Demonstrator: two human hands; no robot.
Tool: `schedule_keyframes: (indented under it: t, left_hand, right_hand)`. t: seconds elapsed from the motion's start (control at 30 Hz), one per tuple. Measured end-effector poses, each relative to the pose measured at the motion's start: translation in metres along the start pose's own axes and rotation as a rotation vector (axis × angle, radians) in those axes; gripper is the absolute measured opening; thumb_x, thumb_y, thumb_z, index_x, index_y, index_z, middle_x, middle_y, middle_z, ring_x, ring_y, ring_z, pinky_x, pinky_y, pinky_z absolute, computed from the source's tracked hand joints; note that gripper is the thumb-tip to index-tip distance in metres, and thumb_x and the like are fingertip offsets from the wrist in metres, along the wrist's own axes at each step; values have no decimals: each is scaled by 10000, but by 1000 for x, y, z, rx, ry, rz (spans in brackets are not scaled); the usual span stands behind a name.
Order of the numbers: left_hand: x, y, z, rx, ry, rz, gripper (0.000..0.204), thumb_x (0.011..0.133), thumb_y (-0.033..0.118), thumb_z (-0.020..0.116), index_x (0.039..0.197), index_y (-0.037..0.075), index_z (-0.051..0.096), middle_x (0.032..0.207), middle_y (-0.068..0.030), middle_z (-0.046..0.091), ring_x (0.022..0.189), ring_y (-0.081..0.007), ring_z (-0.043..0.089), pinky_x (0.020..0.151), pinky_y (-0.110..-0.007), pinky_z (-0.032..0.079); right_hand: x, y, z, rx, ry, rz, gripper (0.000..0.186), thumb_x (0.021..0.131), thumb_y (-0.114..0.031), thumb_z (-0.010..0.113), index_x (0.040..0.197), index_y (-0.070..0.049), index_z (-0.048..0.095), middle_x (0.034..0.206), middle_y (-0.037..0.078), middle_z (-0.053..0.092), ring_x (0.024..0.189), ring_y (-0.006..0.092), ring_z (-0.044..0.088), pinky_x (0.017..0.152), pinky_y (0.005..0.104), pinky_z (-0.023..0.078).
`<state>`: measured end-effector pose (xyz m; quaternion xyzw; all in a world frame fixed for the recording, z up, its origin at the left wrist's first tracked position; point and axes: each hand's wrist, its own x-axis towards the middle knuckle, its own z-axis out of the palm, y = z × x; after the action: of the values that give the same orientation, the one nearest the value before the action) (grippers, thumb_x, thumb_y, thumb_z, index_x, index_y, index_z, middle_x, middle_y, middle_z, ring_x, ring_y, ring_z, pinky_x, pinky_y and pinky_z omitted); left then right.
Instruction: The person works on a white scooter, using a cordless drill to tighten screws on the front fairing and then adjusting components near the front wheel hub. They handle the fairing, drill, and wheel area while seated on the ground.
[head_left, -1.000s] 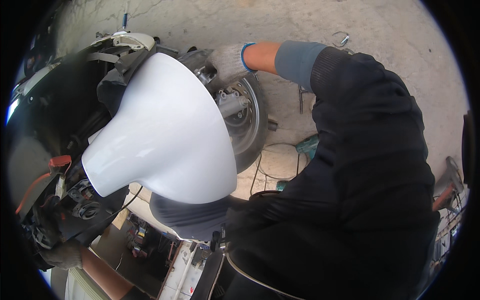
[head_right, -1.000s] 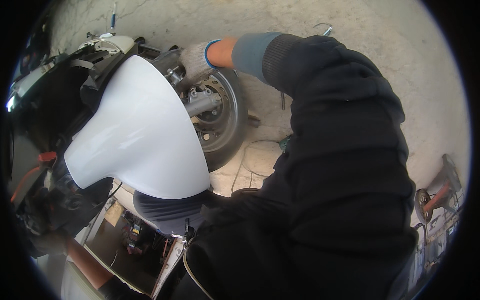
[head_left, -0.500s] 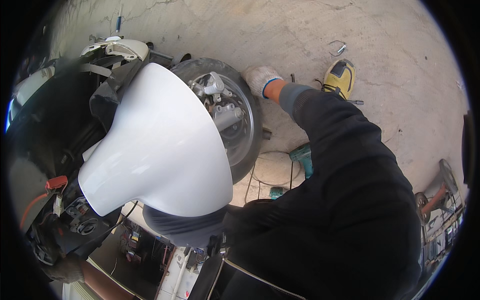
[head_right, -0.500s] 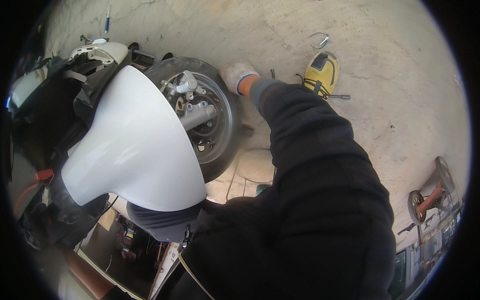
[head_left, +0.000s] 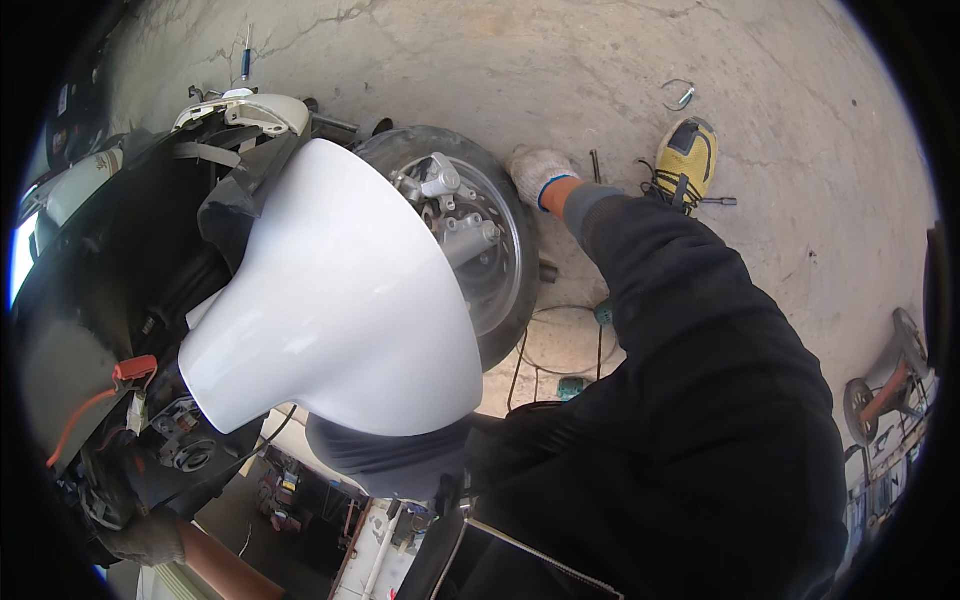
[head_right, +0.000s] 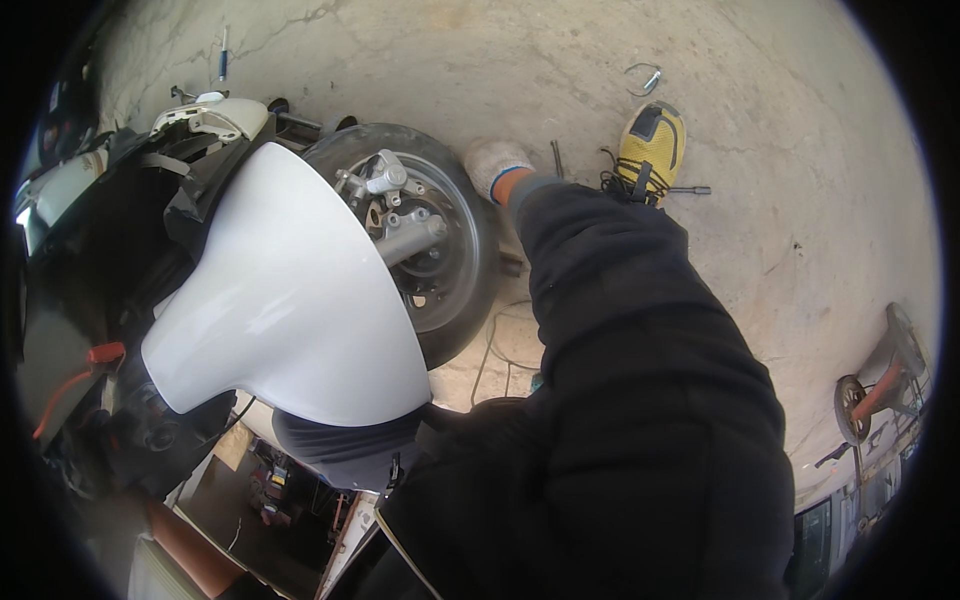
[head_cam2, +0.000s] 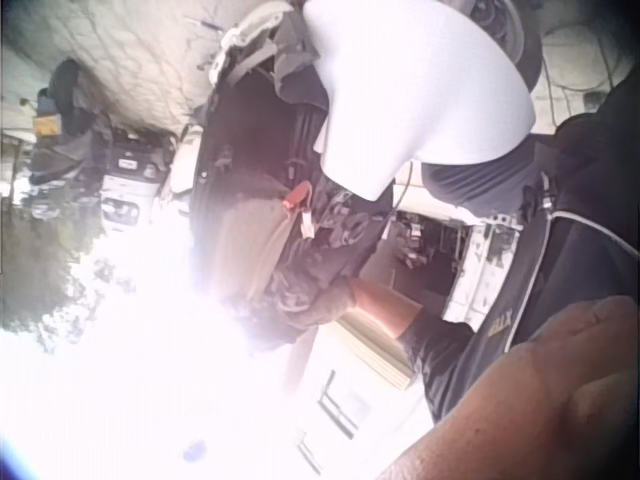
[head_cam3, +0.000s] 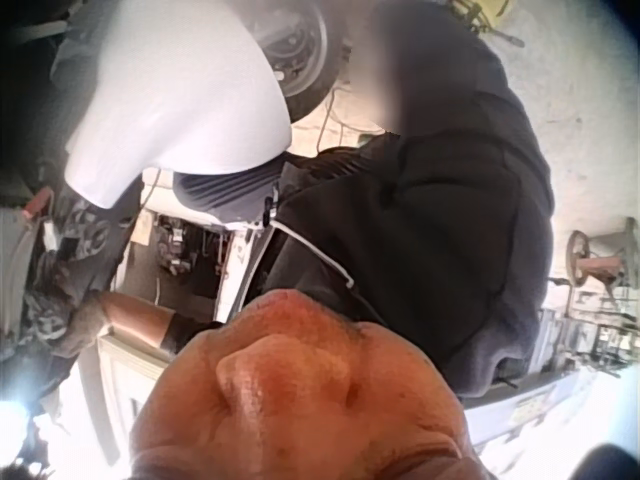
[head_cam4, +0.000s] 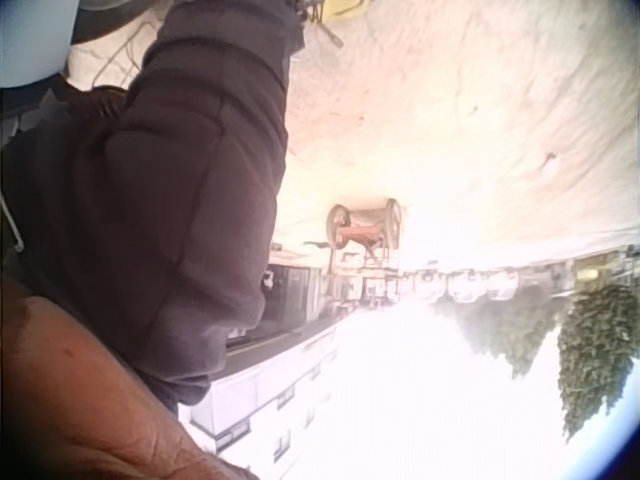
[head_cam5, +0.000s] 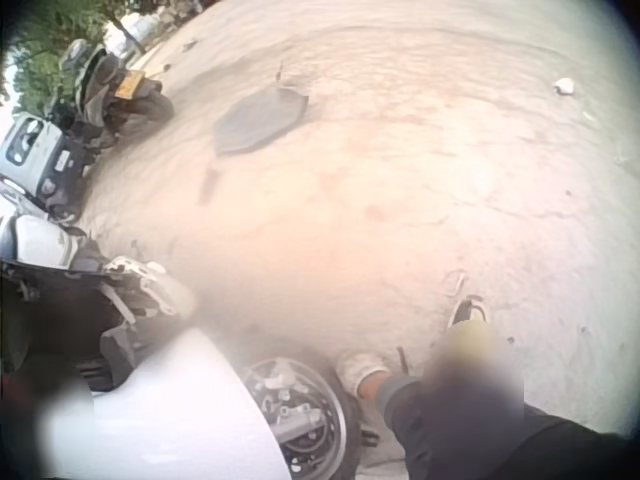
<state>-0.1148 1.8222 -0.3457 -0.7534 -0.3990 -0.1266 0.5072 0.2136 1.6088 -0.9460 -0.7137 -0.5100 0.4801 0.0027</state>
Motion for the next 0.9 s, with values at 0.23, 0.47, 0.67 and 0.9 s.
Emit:
schedule_keyframes:
  t: [0.23,0.47,0.67,0.9]
  left_hand:
    - [-3,-4,2,-10,19,-5,570,1047,339,673,1402,-88,541,1363,-263,597,1237,-430,601,1048,-527,509]
    - [-2,0,-13,-50,96,-47,511,1063,263,662,1418,-85,543,1423,-255,586,1302,-396,594,1096,-491,507]
    - [-44,130,-64,-255,310,90,464,1076,198,653,1432,-81,545,1474,-248,576,1358,-367,587,1136,-459,506]
    - [-12,351,-75,-973,-736,433,635,821,-56,776,1425,78,633,1321,-168,714,1257,-347,693,1051,-420,568]
  right_hand:
    - [10,10,-12,-68,-2,-120,293,985,-126,605,1212,-36,766,1237,249,748,1143,417,733,942,495,602]
    - [25,30,-110,130,62,-181,334,861,-133,697,1181,-39,715,1194,213,753,1101,423,712,910,484,571]
    - [-26,21,-94,550,218,-264,345,844,-174,742,1159,-35,722,1121,182,764,1053,340,731,912,428,578]
    - [-47,18,-86,639,162,-249,381,837,-232,759,1159,-31,728,1128,183,768,1051,334,737,942,419,579]
